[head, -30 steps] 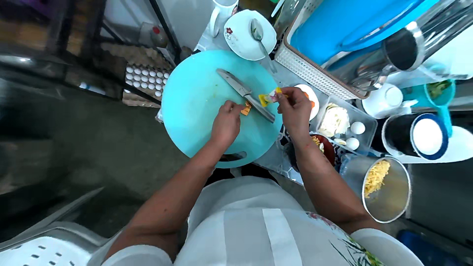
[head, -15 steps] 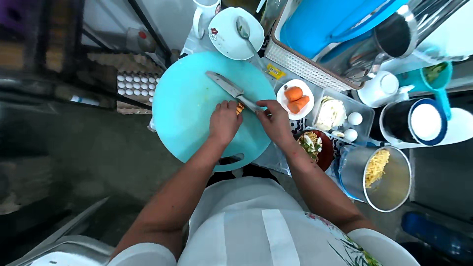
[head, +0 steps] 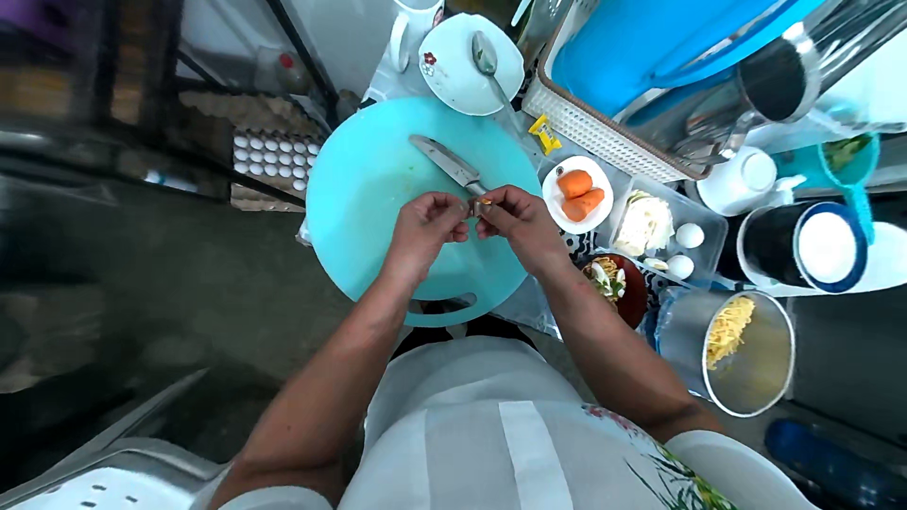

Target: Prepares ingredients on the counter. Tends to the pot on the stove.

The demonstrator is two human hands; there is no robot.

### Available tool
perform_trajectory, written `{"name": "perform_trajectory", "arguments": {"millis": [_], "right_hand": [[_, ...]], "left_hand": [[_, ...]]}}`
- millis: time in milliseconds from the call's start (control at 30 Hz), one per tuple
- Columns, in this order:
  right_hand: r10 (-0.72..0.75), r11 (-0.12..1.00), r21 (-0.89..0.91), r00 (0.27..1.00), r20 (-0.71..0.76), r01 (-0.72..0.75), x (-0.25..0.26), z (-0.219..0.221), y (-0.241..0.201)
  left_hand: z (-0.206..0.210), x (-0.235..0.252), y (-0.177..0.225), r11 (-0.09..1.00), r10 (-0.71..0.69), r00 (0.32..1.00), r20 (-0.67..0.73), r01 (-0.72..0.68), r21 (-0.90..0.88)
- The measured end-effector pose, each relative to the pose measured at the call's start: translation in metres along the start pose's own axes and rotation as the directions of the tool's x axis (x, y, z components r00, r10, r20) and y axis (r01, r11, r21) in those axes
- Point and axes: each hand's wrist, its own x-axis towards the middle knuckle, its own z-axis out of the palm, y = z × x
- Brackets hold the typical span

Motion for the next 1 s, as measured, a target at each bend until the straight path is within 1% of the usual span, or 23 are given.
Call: {"name": "perform_trajectory", "arguments": {"millis": [100, 233, 367, 500, 567, 633, 733, 833, 1000], "right_hand": [[0.007, 1.000, 0.022, 1.000, 0.015, -0.008, -0.001, 0.005, 0.002], [0.066, 0.966, 0.246, 0.995, 0.068, -0.081, -0.003, 0.005, 0.004], [0.139, 0.927, 0.346, 0.989, 0.048, -0.147, -0.005, 0.004, 0.005], [0.259, 0.834, 0.494, 0.965, 0.038, -0.243, 0.002, 0.004, 0.002], [0.304, 0.785, 0.553, 0.951, 0.051, -0.281, 0.004, 0.001, 0.001], [0.318, 0.755, 0.587, 0.946, 0.062, -0.293, 0.006, -0.005, 0.003], [0.269, 0.794, 0.551, 0.961, 0.061, -0.257, 0.005, -0.012, 0.003], [0.213, 0.848, 0.484, 0.975, 0.062, -0.216, 0.002, -0.017, -0.001], [0.141, 0.925, 0.349, 0.989, 0.050, -0.150, -0.001, -0.016, -0.001]], "left_hand": [[0.003, -0.002, -0.005, 0.998, 0.051, 0.998, 0.021, -0.052, 0.022], [0.000, 0.000, -0.007, 0.998, 0.054, 0.997, 0.049, -0.052, -0.044], [0.002, -0.001, -0.004, 0.994, 0.091, 0.995, 0.044, -0.089, -0.058], [0.006, -0.001, -0.004, 0.984, 0.138, 0.989, 0.046, -0.132, -0.118], [0.008, -0.002, -0.003, 0.975, 0.126, 0.991, 0.051, -0.114, -0.192], [0.008, -0.004, 0.001, 0.962, 0.106, 0.992, 0.067, -0.086, -0.258], [0.004, -0.004, 0.003, 0.951, 0.072, 0.988, 0.139, -0.026, -0.307], [-0.002, -0.003, 0.001, 0.954, 0.061, 0.979, 0.194, 0.000, -0.301], [-0.007, -0.005, -0.002, 0.959, 0.023, 0.978, 0.210, 0.038, -0.282]]}}
